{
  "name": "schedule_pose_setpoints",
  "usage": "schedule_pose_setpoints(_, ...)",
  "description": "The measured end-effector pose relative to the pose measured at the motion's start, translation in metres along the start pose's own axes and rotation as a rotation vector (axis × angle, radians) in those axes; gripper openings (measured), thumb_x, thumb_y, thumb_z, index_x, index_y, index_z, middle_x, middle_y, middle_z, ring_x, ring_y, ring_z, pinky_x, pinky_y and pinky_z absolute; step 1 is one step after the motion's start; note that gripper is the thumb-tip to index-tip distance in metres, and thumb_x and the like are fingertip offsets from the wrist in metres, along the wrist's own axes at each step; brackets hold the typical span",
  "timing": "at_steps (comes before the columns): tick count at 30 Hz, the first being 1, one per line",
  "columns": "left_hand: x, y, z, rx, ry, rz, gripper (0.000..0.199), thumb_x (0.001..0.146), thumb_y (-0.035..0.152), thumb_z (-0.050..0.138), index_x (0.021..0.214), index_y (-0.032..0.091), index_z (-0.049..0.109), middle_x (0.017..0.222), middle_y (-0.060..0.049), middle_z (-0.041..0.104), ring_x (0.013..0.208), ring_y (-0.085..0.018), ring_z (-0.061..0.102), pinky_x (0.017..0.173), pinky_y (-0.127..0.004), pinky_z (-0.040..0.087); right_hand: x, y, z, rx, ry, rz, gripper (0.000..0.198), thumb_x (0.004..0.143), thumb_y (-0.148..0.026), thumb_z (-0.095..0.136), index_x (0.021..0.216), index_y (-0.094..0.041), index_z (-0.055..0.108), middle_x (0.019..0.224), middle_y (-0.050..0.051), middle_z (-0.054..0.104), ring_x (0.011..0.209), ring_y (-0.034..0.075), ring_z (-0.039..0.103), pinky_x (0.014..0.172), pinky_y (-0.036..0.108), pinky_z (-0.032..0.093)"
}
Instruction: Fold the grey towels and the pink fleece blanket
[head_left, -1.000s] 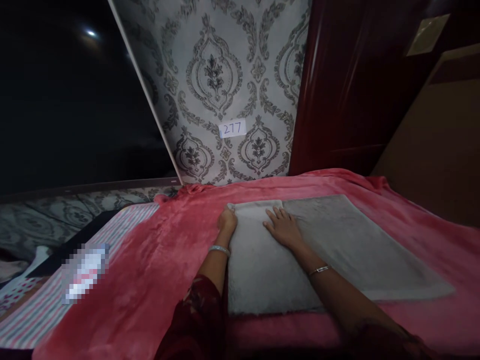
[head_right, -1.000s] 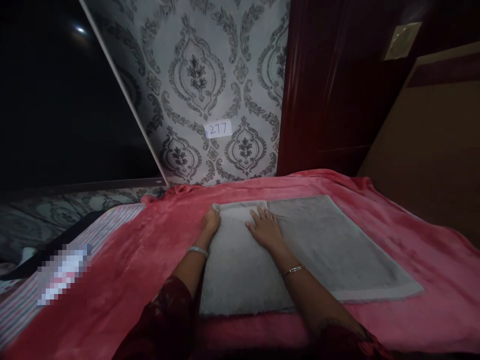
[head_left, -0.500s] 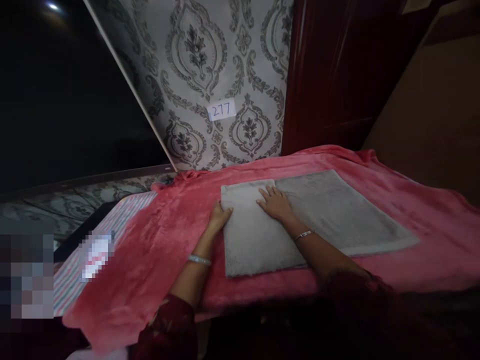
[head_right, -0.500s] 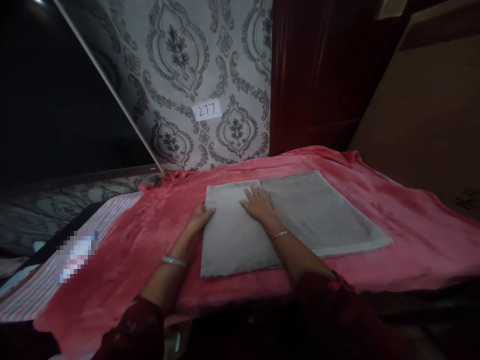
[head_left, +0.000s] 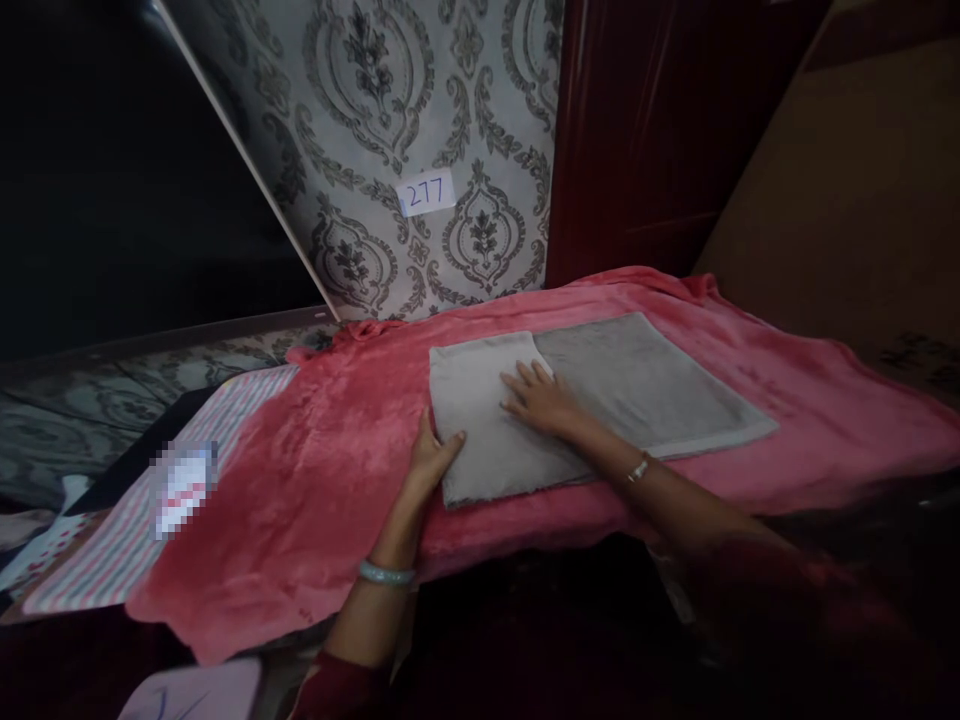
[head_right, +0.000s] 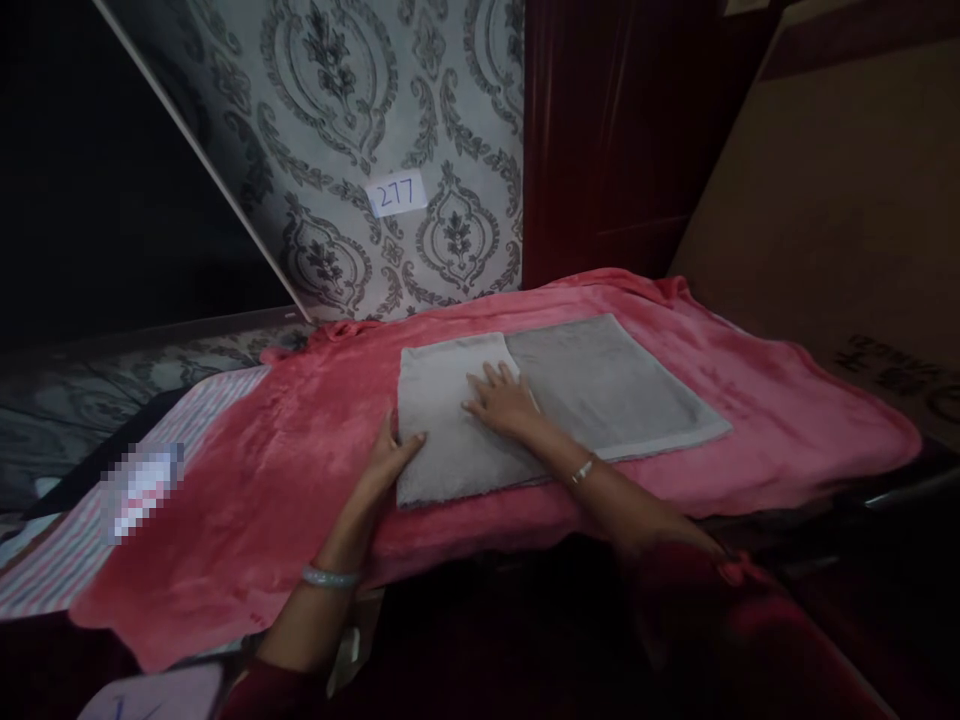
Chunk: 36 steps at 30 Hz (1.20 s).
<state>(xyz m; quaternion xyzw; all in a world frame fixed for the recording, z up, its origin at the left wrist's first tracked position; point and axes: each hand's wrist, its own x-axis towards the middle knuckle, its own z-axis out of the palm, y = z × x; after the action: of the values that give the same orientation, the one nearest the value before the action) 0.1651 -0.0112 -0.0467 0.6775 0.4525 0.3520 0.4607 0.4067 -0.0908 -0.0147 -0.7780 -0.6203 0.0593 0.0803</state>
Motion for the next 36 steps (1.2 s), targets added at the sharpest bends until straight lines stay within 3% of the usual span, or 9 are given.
schedule_pose_setpoints(5, -0.012, 0.008, 0.003, 0.159, -0.019, 0.023, 0.088, 0.080, 0.019, 0.069, 0.157, 0.022, 0.027, 0.146, -0.009, 0.058, 0.131, -0.025, 0.057, 0.111, -0.038, 0.047, -0.039, -0.009, 0.021, -0.032, 0.060, -0.002, 0.069, 0.100, -0.064, 0.032, 0.162, -0.033, 0.024, 0.169, 0.004, 0.013, 0.155, 0.034, 0.006, 0.121, 0.060, 0.012)
schedule_pose_setpoints(13, -0.013, 0.003, 0.003, 0.070, -0.015, 0.069, 0.081, 0.084, 0.020, 0.063, 0.157, 0.022, 0.027, 0.144, -0.010, 0.060, 0.129, -0.024, 0.059, 0.108, -0.036, 0.051, -0.039, -0.010, 0.011, -0.012, 0.034, -0.035, 0.068, 0.101, -0.060, 0.035, 0.162, -0.030, 0.025, 0.169, 0.007, 0.011, 0.155, 0.034, 0.007, 0.121, 0.060, 0.013)
schedule_pose_setpoints(21, -0.009, -0.007, 0.001, 0.061, -0.008, -0.008, 0.088, 0.086, 0.032, 0.064, 0.160, 0.019, 0.018, 0.147, -0.013, 0.056, 0.130, -0.026, 0.059, 0.104, -0.038, 0.055, -0.071, 0.029, 0.019, 0.047, 0.032, -0.045, 0.067, 0.102, -0.055, 0.037, 0.161, -0.024, 0.028, 0.168, 0.009, 0.016, 0.154, 0.030, 0.015, 0.122, 0.052, 0.021)
schedule_pose_setpoints(25, -0.011, -0.007, 0.003, 0.039, -0.005, 0.010, 0.083, 0.085, 0.031, 0.063, 0.158, 0.023, 0.023, 0.142, -0.011, 0.061, 0.126, -0.025, 0.062, 0.100, -0.038, 0.057, -0.085, 0.042, 0.019, 0.094, 0.038, -0.024, 0.066, 0.101, -0.049, 0.038, 0.160, -0.019, 0.032, 0.165, 0.012, 0.023, 0.153, 0.027, 0.022, 0.122, 0.051, 0.023)
schedule_pose_setpoints(28, -0.013, 0.002, -0.005, 0.165, 0.085, 0.074, 0.078, 0.086, 0.035, 0.061, 0.156, 0.020, 0.030, 0.141, -0.014, 0.060, 0.126, -0.028, 0.061, 0.101, -0.043, 0.055, -0.087, 0.041, 0.012, 0.115, 0.048, 0.038, 0.065, 0.100, -0.044, 0.040, 0.157, -0.011, 0.037, 0.162, 0.016, 0.031, 0.150, 0.028, 0.029, 0.121, 0.047, 0.025)
schedule_pose_setpoints(31, -0.008, 0.021, -0.019, 0.492, 0.207, 0.232, 0.069, 0.086, 0.041, 0.062, 0.148, 0.018, 0.044, 0.142, -0.017, 0.057, 0.131, -0.034, 0.055, 0.107, -0.050, 0.049, -0.086, 0.037, 0.004, 0.152, 0.129, 0.086, 0.058, 0.099, -0.037, 0.042, 0.150, -0.008, 0.047, 0.151, 0.017, 0.050, 0.138, 0.028, 0.046, 0.116, 0.041, 0.033)
schedule_pose_setpoints(33, 0.001, 0.041, -0.022, 0.646, 0.142, 0.305, 0.058, 0.087, 0.038, 0.060, 0.141, 0.018, 0.053, 0.138, -0.017, 0.060, 0.130, -0.033, 0.056, 0.109, -0.049, 0.047, -0.084, 0.036, 0.000, 0.164, 0.177, 0.115, 0.053, 0.098, -0.033, 0.044, 0.144, -0.010, 0.054, 0.139, 0.016, 0.061, 0.126, 0.029, 0.054, 0.109, 0.038, 0.038)
schedule_pose_setpoints(36, 0.026, 0.075, 0.001, 0.732, -0.151, 0.365, 0.049, 0.090, 0.030, 0.055, 0.138, 0.018, 0.057, 0.137, -0.013, 0.063, 0.129, -0.026, 0.058, 0.110, -0.039, 0.046, -0.080, 0.037, -0.002, 0.167, 0.202, 0.179, 0.051, 0.096, -0.031, 0.049, 0.143, -0.012, 0.055, 0.128, 0.015, 0.065, 0.118, 0.030, 0.055, 0.101, 0.037, 0.041)
